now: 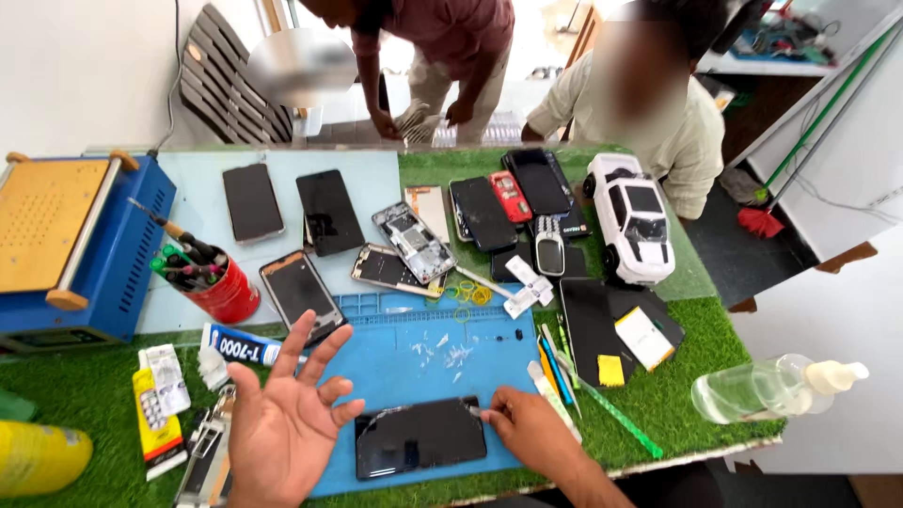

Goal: The person holds a smartphone flat on a blue mat and uses a thin blade to pry along the edge of the phone's screen, working around the seam to separate the display. Other phones and disassembled phone parts lie on the workbench around them.

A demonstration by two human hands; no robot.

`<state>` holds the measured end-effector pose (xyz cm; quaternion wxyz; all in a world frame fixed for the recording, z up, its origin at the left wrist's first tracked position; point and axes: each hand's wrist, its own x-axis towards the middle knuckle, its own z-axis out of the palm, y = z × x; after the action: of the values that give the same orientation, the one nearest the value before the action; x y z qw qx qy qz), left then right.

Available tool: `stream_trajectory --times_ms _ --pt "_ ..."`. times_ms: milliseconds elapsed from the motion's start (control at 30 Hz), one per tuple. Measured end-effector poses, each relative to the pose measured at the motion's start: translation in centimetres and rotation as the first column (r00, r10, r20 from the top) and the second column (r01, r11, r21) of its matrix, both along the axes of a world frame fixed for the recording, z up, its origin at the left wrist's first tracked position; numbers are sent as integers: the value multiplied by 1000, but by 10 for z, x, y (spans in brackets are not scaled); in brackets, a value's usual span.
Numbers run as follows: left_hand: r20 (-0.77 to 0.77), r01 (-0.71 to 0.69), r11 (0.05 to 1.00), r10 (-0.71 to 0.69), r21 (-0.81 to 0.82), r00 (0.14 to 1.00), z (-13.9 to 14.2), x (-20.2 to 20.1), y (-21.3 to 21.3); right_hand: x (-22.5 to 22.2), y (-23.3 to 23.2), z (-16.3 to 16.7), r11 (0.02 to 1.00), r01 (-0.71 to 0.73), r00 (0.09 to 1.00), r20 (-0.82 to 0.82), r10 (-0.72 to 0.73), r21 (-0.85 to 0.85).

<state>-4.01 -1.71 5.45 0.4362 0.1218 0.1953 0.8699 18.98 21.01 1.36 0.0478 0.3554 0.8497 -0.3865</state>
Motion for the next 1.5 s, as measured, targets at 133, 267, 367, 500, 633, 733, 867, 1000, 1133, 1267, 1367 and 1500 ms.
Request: stream_trajectory --times_ms 133,267,367,500,633,733,867,1000,1133,1267,1367,1500 --pt "-386 -171 905 8 -389 922 3 12 7 6 -5 11 999 -15 1000 -10 15 -31" --pt "-907 -597 703 -407 -387 108 -12 45 6 7 2 17 997 -52 998 -24 51 -50" --pt "-834 -609 723 -524 -326 -175 -28 60 6 8 4 18 993 -38 998 -46 33 -109" --pt "-803 -604 714 -563 -353 -196 -45 61 7 5 4 24 995 -52 998 42 56 -85" --pt "-776 -589 689 -611 -422 -158 -54 59 8 -3 14 34 996 -71 997 31 73 -54" --pt "-769 -598 701 -604 -388 -210 -57 61 9 -5 15 37 991 -110 985 127 119 -73" --pt "-782 -602 717 -578 -350 -233 -56 63 7 -11 20 36 987 -136 984 106 145 -81" --pt "-789 -609 724 -563 -325 -248 -54 63 9 -19 28 36 979 -160 957 223 185 -128" --pt "-776 -595 716 -588 -366 -230 -53 63 10 -29 33 36 967 -221 934 258 248 -130" --pt "-788 -592 726 -570 -350 -233 -54 64 10 -40 39 35 954 -254 902 317 292 -156" --pt "-790 -577 731 -570 -363 -226 -55 63 10 -46 42 34 942 -263 893 317 319 -208" --pt "-772 -562 715 -604 -416 -197 -56 63 11 -46 44 30 953 -187 859 430 277 -239"
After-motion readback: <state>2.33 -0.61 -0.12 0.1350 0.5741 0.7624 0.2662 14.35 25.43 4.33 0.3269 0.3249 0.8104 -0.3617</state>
